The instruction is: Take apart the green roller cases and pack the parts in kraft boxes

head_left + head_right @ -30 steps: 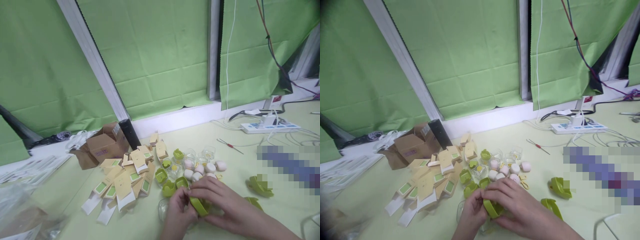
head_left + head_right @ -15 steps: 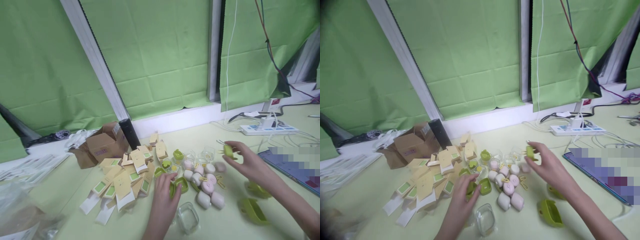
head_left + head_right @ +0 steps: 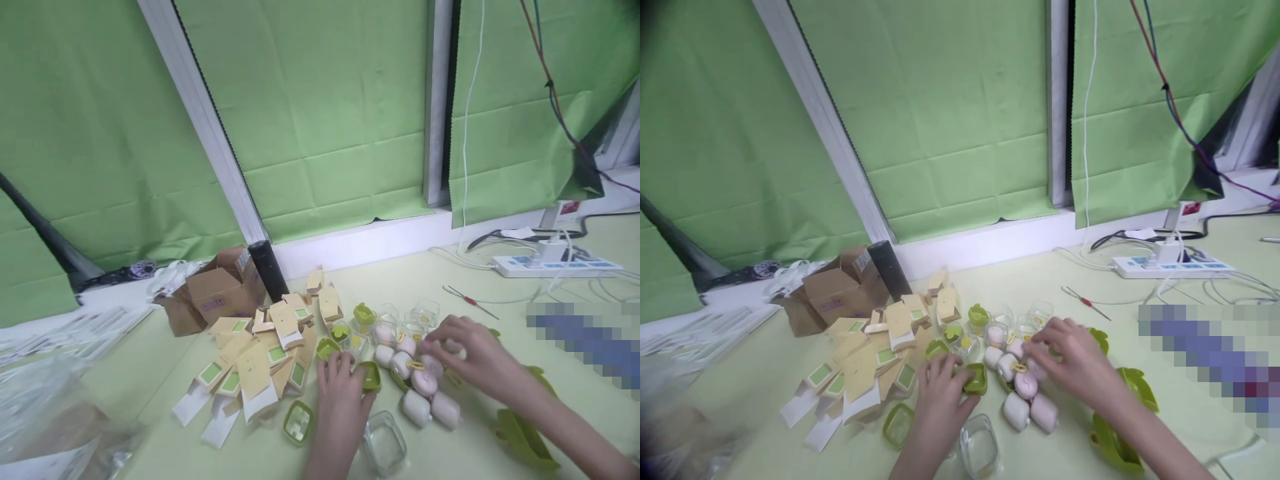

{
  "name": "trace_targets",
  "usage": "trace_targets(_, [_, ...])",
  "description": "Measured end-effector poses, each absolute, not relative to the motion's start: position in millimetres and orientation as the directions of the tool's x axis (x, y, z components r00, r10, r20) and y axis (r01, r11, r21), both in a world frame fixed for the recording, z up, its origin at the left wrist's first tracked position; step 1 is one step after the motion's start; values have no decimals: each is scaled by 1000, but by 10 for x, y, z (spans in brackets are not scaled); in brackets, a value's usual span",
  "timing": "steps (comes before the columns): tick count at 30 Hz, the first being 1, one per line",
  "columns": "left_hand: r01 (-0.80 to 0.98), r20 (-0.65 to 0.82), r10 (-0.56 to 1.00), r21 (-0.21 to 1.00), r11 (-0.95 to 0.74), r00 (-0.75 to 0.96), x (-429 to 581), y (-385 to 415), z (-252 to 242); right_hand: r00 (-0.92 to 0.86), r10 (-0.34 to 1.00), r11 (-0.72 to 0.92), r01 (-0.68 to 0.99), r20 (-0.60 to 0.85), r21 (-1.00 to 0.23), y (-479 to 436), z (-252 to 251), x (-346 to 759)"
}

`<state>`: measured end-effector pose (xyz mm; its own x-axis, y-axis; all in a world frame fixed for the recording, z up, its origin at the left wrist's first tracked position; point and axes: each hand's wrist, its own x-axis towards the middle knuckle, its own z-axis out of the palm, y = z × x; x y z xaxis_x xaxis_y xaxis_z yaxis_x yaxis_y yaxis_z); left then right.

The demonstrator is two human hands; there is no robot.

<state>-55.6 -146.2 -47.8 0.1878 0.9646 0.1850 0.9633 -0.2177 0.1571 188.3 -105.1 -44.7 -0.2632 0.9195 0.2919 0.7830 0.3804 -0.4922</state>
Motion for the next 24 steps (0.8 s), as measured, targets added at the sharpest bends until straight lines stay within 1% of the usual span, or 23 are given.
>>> trace_targets(2, [956,175,963,175,-235,205,-551,-1471,-462,-337,900,434,741,275,-512,-1131,-444,1684])
trace_targets(4, [938,194,957,230,-259,216,-572,-1481,-457,-366,887,461,710,281,-532,-1173,-476,1577])
trace_targets(6, [899,217,955,346,-269,202,-602,-1494,-450,-357,896,441,661,262,-607,-1176,-511,1562])
trace_targets(8, [812,242,957,520,-265,158,-613,-1514,-438,-328,917,385,591,225,-709,-1164,-517,1600])
trace_targets(9, [730,250,959,629,-266,134,-605,-1528,-437,-314,925,361,552,213,-752,-1162,-503,1625])
trace_targets(10, [611,249,963,747,-261,106,-589,-1542,-441,-306,930,341,513,203,-788,-1167,-477,1646])
trace_targets(11, [452,237,969,858,-245,76,-564,-1557,-453,-301,934,323,473,194,-820,-1180,-439,1663])
trace_targets(12, [265,215,976,939,-219,47,-535,-1571,-472,-298,937,300,427,180,-853,-1202,-393,1672])
trace_targets(13, [74,182,983,980,-183,23,-503,-1584,-497,-305,939,269,366,158,-891,-1230,-343,1676])
trace_targets(14, [-93,147,989,985,-146,7,-473,-1595,-523,-322,938,229,286,132,-931,-1263,-293,1674])
trace_targets(15, [-220,118,993,969,-114,3,-446,-1603,-547,-343,933,180,193,106,-965,-1295,-247,1669])
trace_targets(16, [-307,99,995,948,-89,17,-426,-1611,-565,-366,927,127,102,81,-987,-1325,-210,1662])
trace_targets(18, [-410,71,994,912,-31,83,-402,-1627,-572,-386,922,36,-28,44,-999,-1367,-168,1648])
trace_targets(19, [-453,54,991,891,7,123,-396,-1637,-561,-374,927,6,-58,28,-998,-1376,-163,1644])
trace_targets(21, [-542,21,983,836,82,180,-389,-1663,-517,-333,943,-25,-64,-2,-998,-1379,-176,1639])
trace_targets(24, [-622,-54,975,762,180,216,-374,-1706,-447,-268,963,-12,-42,-1,-999,-1377,-211,1634])
